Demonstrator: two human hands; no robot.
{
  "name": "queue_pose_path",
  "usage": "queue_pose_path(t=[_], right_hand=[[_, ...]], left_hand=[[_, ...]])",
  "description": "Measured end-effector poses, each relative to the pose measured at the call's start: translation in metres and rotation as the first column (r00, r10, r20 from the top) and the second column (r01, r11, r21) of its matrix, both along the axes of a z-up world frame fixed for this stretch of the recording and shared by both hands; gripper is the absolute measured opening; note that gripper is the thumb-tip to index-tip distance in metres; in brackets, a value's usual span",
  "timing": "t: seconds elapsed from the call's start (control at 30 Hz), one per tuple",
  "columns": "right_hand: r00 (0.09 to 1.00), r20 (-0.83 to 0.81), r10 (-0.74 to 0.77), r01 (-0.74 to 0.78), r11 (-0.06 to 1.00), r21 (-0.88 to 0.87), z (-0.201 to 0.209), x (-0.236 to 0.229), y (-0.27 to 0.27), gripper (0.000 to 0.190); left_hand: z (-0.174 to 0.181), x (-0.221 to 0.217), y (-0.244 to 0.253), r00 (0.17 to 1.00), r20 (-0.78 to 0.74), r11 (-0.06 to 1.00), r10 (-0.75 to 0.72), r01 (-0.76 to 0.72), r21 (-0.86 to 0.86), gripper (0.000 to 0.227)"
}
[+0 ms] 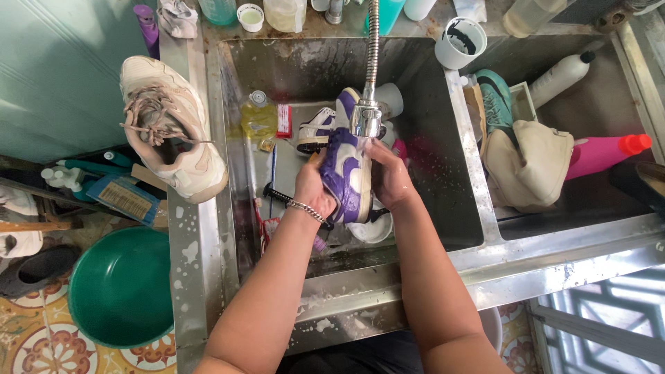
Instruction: The person cleans two shoes in a metal sink, first scrubbing the midsole and upper of a purple and white shoe with a toothbrush and soapy foam, then rinsing it under a faucet and scrubbing the sole with a sponge, before repeating similar cleaning steps on a white shoe.
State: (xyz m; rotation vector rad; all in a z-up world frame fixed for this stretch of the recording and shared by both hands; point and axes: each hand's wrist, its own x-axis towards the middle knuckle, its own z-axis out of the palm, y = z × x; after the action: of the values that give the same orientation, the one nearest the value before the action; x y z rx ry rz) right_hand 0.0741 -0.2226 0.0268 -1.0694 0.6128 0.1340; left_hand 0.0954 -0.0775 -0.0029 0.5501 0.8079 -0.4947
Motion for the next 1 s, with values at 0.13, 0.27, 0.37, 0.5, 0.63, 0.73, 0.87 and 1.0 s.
queue_pose_path(t=[0.13,0.27,0.37,0.5,0.63,0.73,0.87,1.0], right_hand=[[0.996,0.072,-0.060,0.065,0.996,-0.060,-0.017,0.004,0.005,0.062],[0.967,-0.032,-0.253,0.253,0.968,0.005,0.012,0.006,0.014,0.091],[0.923,-0.102,-0.372,0.373,0.928,-0.006,0.004,0.008,0.007,0.082],[0.878,-0.164,-0.450,0.452,0.892,-0.028,-0.027,0.013,-0.004,0.080],[0.868,-0.200,-0.455,0.449,0.890,-0.079,-0.051,0.004,-0.003,0.079],[0.861,-0.239,-0.449,0.461,0.887,-0.004,-0.066,0.004,-0.013,0.070],[0.870,-0.250,-0.426,0.453,0.889,0.061,-0.086,0.007,-0.024,0.067],[0.872,-0.257,-0.417,0.462,0.874,0.152,-0.080,0.001,-0.036,0.066]], left_hand=[[0.078,-0.023,0.006,0.993,0.054,0.992,-0.101,0.104,-0.065,0.030],[0.066,-0.019,0.017,0.642,0.394,0.693,-0.658,0.312,0.650,0.071],[0.000,-0.001,0.011,0.267,0.342,0.350,-0.901,-0.021,0.937,0.078],[-0.036,0.010,-0.005,0.159,0.329,0.270,-0.931,-0.308,0.912,0.083],[-0.002,0.016,-0.014,0.278,0.134,0.138,-0.951,-0.008,0.990,0.083],[-0.001,0.025,-0.022,0.309,0.062,0.108,-0.949,0.136,0.985,0.089],[-0.044,0.018,-0.046,0.283,-0.042,-0.120,-0.958,-0.266,0.957,0.073],[-0.059,0.026,-0.038,0.243,0.109,0.122,-0.964,0.040,0.992,0.083]])
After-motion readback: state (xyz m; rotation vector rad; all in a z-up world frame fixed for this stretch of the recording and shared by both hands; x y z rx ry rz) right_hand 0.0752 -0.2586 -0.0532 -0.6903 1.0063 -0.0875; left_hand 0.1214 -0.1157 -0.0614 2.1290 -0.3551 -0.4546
